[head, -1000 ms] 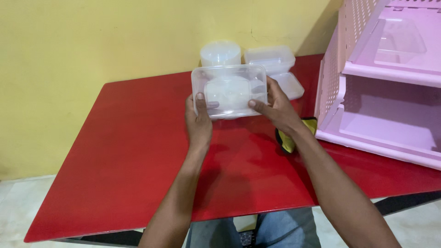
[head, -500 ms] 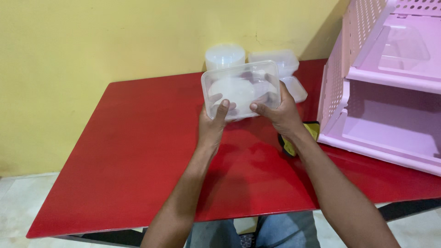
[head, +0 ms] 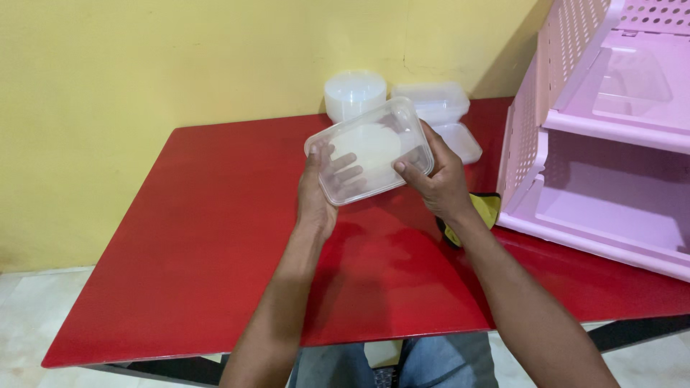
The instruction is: The person wipes several clear plastic containers with a yellow cloth on a red table, then places them into a pink plastic storage rack. The person handles the containers one at a time, wiping each before stacking them in the rack.
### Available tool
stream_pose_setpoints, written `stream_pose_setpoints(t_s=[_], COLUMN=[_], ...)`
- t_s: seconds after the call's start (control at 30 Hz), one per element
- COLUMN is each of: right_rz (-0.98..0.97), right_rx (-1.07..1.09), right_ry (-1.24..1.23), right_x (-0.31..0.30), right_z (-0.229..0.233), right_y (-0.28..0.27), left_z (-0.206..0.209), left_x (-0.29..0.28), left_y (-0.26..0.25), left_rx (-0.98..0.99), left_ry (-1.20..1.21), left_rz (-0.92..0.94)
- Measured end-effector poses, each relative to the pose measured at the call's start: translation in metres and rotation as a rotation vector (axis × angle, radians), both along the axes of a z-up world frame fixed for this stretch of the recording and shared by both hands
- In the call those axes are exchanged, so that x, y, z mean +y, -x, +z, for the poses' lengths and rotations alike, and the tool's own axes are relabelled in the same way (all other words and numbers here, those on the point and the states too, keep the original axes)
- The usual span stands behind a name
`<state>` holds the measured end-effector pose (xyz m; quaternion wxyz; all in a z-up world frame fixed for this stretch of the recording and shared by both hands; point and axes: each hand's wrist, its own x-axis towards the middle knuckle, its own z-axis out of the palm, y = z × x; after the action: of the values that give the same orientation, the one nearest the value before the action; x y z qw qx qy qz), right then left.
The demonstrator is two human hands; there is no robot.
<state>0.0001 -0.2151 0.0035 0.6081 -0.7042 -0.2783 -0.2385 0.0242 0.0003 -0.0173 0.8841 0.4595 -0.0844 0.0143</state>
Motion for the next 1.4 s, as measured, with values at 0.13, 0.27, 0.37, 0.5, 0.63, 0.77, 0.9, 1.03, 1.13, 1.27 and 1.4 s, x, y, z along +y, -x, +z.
stream_pose_setpoints(t_s=[0.13, 0.27, 0.37, 0.5, 0.63, 0.77, 0.9, 1.03, 1.13, 1.27, 1.4], right_rz=[0.035, 0.111, 0.111, 0.263, 0.18, 0.192, 0.24, 0.173, 0.141, 0.097, 0.132], right_rx=[0.06, 0.122, 0.035, 0.219, 0.167, 0.16, 0.2, 0.247, 0.216, 0.134, 0.131], right_ry=[0.036, -0.033, -0.036, -0.148, -0.132, -0.129, -0.084, -0.025, -0.018, 0.014, -0.04], right_x=[-0.003, -0.01, -0.021, -0.031, -0.029, -0.033, -0.029, -0.026, -0.023, -0.02, -0.021], right_z=[0.0, -0.002, -0.003, -0.009, -0.018, -0.022, -0.03, -0.031, -0.031, -0.029, -0.027], right_y=[0.0, 0.0, -0.007, -0.019, -0.026, -0.03, -0.035, -0.039, -0.036, -0.032, -0.029], left_z=[0.004, -0.004, -0.01, -0.012, -0.009, -0.003, -0.002, -0.004, -0.005, -0.005, -0.001], left_x=[0.003, 0.0, -0.001, 0.0, 0.002, -0.007, -0.009, -0.015, -0.013, -0.011, -0.009], left_y=[0.001, 0.003, -0.002, -0.004, 0.002, 0.008, 0.013, 0.01, 0.012, 0.015, 0.016], left_rx=[-0.012, -0.068, -0.174, -0.164, -0.159, -0.104, -0.197, -0.21, -0.217, -0.225, -0.282], left_ry=[-0.18, -0.379, -0.406, -0.308, -0.383, -0.519, -0.595, -0.638, -0.629, -0.627, -0.578], left_rz=[0.146, 0.23, 0.205, 0.107, 0.068, 0.187, 0.186, 0.177, 0.171, 0.214, 0.226])
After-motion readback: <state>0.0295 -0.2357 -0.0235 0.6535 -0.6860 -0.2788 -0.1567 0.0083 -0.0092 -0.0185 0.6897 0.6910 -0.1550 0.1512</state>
